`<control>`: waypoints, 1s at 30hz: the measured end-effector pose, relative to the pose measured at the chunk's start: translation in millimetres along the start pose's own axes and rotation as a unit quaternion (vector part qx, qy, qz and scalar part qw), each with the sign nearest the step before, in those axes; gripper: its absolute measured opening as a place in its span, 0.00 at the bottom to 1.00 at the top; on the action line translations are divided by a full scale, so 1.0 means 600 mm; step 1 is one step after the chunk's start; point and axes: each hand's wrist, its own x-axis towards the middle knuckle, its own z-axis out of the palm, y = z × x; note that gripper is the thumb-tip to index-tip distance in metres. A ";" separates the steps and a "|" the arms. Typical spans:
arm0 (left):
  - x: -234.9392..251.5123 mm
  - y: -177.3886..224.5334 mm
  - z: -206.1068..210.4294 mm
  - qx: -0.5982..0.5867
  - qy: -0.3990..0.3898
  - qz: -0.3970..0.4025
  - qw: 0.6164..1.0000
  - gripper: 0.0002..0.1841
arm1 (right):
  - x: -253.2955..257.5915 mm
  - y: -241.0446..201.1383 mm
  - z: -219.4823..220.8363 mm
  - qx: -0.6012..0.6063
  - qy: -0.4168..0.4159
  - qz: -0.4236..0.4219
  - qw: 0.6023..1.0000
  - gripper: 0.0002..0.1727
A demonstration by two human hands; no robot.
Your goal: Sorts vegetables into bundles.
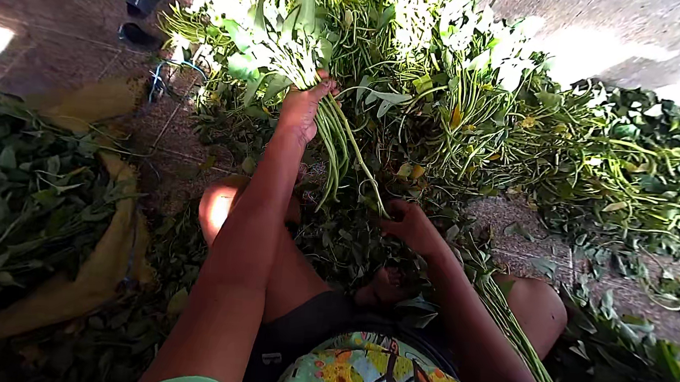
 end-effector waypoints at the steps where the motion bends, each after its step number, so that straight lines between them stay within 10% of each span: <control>1: -0.004 -0.003 0.005 0.005 -0.003 -0.013 1.000 0.11 | -0.006 0.003 -0.006 0.010 -0.021 -0.019 1.000 0.16; 4: -0.016 -0.020 0.025 0.018 -0.029 -0.048 0.998 0.10 | -0.006 -0.014 -0.015 0.045 -0.058 -0.098 0.992 0.36; 8: -0.022 -0.016 0.041 -0.026 -0.039 -0.064 0.997 0.08 | 0.014 -0.041 -0.006 0.171 -0.032 -0.121 0.977 0.14; 17: -0.018 -0.012 0.029 -0.082 -0.015 -0.064 0.995 0.07 | -0.041 -0.051 0.006 -0.160 0.010 -0.028 0.987 0.23; 20: -0.036 -0.018 0.038 -0.108 -0.011 -0.028 0.994 0.07 | -0.004 -0.019 0.002 0.013 0.105 0.026 0.994 0.23; 23: -0.058 -0.037 0.057 -0.102 -0.045 0.038 0.993 0.08 | 0.061 -0.016 -0.012 0.492 0.255 0.058 0.830 0.18; 26: -0.061 -0.028 0.055 -0.100 -0.065 0.135 0.984 0.07 | 0.105 0.007 -0.049 0.701 0.308 0.045 0.642 0.17; 28: -0.044 -0.002 0.036 -0.116 -0.046 0.199 0.972 0.07 | 0.107 0.041 -0.056 0.621 0.320 0.061 0.713 0.20; 30: -0.023 0.018 0.016 -0.137 -0.033 0.214 0.967 0.05 | 0.087 0.058 -0.060 0.361 0.186 0.100 0.908 0.18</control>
